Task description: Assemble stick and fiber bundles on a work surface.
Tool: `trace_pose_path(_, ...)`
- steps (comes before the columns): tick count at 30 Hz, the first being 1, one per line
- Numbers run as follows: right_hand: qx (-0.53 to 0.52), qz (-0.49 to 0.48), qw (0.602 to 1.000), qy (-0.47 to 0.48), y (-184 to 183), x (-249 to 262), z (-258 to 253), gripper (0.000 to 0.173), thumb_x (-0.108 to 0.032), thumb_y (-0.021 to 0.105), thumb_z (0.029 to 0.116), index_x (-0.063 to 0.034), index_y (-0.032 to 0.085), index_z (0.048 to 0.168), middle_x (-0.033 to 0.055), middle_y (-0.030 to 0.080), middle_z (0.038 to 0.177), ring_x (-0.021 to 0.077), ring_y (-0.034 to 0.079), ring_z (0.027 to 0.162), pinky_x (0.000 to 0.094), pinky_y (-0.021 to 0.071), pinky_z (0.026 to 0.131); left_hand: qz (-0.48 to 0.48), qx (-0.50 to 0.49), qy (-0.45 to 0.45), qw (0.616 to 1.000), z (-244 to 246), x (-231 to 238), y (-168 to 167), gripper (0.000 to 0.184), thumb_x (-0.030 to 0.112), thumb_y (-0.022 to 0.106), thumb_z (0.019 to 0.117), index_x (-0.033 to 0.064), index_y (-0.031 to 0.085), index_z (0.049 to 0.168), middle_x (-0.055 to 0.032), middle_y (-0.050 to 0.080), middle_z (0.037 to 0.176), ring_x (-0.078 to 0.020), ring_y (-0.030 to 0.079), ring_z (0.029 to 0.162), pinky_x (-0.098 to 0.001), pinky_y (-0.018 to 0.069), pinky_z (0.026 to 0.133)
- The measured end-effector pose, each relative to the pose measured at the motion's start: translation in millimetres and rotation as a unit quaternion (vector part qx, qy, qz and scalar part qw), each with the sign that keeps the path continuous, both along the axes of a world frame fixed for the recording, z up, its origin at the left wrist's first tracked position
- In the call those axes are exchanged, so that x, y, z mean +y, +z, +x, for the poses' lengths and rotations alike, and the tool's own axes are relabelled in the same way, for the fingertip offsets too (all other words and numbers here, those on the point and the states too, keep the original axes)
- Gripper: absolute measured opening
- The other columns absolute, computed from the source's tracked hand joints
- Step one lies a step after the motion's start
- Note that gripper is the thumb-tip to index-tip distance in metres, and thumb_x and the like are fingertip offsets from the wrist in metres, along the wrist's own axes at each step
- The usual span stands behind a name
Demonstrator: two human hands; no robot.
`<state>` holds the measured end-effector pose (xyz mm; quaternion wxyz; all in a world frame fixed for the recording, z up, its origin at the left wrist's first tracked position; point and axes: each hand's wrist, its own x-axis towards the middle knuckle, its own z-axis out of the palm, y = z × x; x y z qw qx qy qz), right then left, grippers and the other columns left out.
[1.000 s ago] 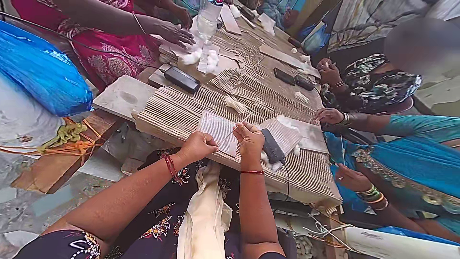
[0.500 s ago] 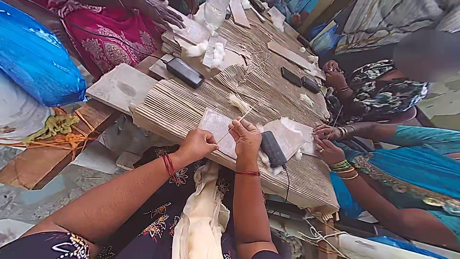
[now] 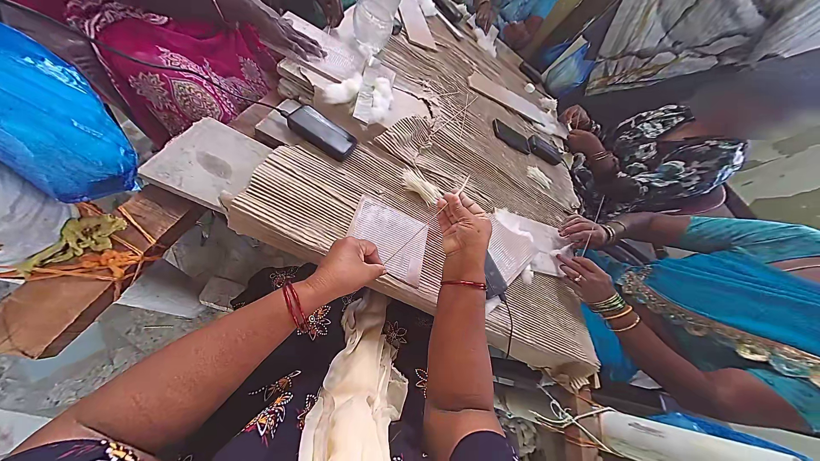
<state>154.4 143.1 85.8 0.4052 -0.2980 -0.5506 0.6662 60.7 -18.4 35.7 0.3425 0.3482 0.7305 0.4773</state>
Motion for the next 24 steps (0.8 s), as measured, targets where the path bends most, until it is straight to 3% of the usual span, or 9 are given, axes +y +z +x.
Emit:
trace_pose_path(3,0.057,-0.004,0.993,-0.100,23.0,28.8,-6.9,0.007,0.001,0.062,0.0988,-0.0042,0.061,0.103,-0.0004,0.070,0.082,0.0074,0.071,0.068,0.0218,0.0619,0.069,-0.048,-0.004,-0.037,0.998,-0.5,-1.2,6.0,0.013,0.012,0.075,0.0941,0.0037,0.072,0.085,-0.0014,0.063,0.074,-0.0077,0.053,0.067,-0.0302,0.0444,0.066)
trace_pose_path(5,0.056,0.038,0.989,-0.128,33.4,41.9,1.7,0.012,0.007,0.063,0.0958,0.0001,0.060,0.106,0.0035,0.070,0.082,0.0110,0.072,0.068,0.0248,0.0630,0.068,-0.022,-0.015,-0.023,0.999,0.0,-0.3,-1.3,0.012,0.010,0.075,0.0929,0.0037,0.070,0.084,-0.0015,0.063,0.073,-0.0078,0.054,0.066,-0.0297,0.0452,0.065)
trace_pose_path(8,-0.066,0.159,0.985,-0.023,43.2,26.1,26.2,0.022,0.002,0.066,0.0958,-0.0061,0.058,0.115,-0.0036,0.071,0.088,0.0050,0.072,0.075,0.0213,0.0620,0.073,0.174,-0.117,0.057,0.976,-6.3,1.5,-15.1,0.010,-0.003,0.071,0.0926,0.0018,0.067,0.085,0.0005,0.065,0.072,-0.0047,0.059,0.064,-0.0219,0.0502,0.064)
trace_pose_path(10,-0.103,0.194,0.974,0.053,40.1,12.1,28.5,0.022,0.008,0.068,0.0903,-0.0003,0.062,0.110,0.0008,0.074,0.083,0.0093,0.074,0.070,0.0257,0.0639,0.069,0.267,-0.235,0.060,0.933,-12.4,0.6,-12.8,0.012,-0.004,0.053,0.1022,0.0041,0.060,0.097,0.0001,0.069,0.079,-0.0075,0.068,0.071,-0.0253,0.0599,0.073)
trace_pose_path(11,-0.122,0.208,0.966,0.098,34.8,2.5,29.4,0.025,0.009,0.067,0.0896,0.0007,0.062,0.112,0.0012,0.075,0.083,0.0095,0.074,0.071,0.0261,0.0644,0.070,0.289,-0.295,0.062,0.909,-15.4,-0.4,-10.5,0.017,-0.003,0.044,0.1058,0.0062,0.057,0.100,0.0007,0.067,0.077,-0.0083,0.068,0.068,-0.0262,0.0615,0.072)
trace_pose_path(14,-0.192,0.235,0.938,0.168,20.4,-33.0,27.2,0.039,0.005,0.068,0.0921,-0.0010,0.057,0.129,0.0030,0.075,0.087,0.0079,0.074,0.073,0.0248,0.0630,0.072,0.329,-0.411,0.066,0.848,-16.1,-4.4,-2.7,0.029,0.002,0.030,0.1073,0.0140,0.054,0.096,0.0079,0.047,0.062,-0.0034,0.048,0.051,-0.0184,0.0460,0.052)
trace_pose_path(16,-0.220,0.268,0.919,0.186,12.6,-49.3,23.7,0.046,0.002,0.069,0.0932,-0.0034,0.052,0.135,0.0044,0.075,0.089,0.0078,0.073,0.072,0.0247,0.0618,0.070,0.362,-0.426,0.048,0.828,-13.2,-7.4,0.3,0.028,0.004,0.032,0.1035,0.0147,0.057,0.096,0.0100,0.040,0.055,-0.0012,0.041,0.045,-0.0157,0.0371,0.046)
trace_pose_path(19,-0.242,0.322,0.890,0.215,7.5,-65.1,17.9,0.048,0.000,0.067,0.0956,-0.0062,0.047,0.139,0.0041,0.073,0.087,0.0065,0.069,0.066,0.0229,0.0586,0.064,0.381,-0.424,0.012,0.822,-14.1,-9.5,-1.9,0.019,0.009,0.045,0.1050,0.0097,0.064,0.106,0.0113,0.040,0.053,0.0012,0.038,0.043,-0.0137,0.0347,0.042)
trace_pose_path(24,-0.262,0.320,0.884,0.218,6.7,-74.0,12.8,0.053,0.001,0.066,0.0959,-0.0077,0.044,0.144,0.0055,0.074,0.088,0.0092,0.070,0.064,0.0248,0.0588,0.061,0.343,-0.425,0.078,0.834,-14.6,-9.1,3.4,0.018,0.002,0.055,0.1023,0.0075,0.066,0.089,0.0072,0.047,0.053,0.0008,0.038,0.041,-0.0140,0.0325,0.040)
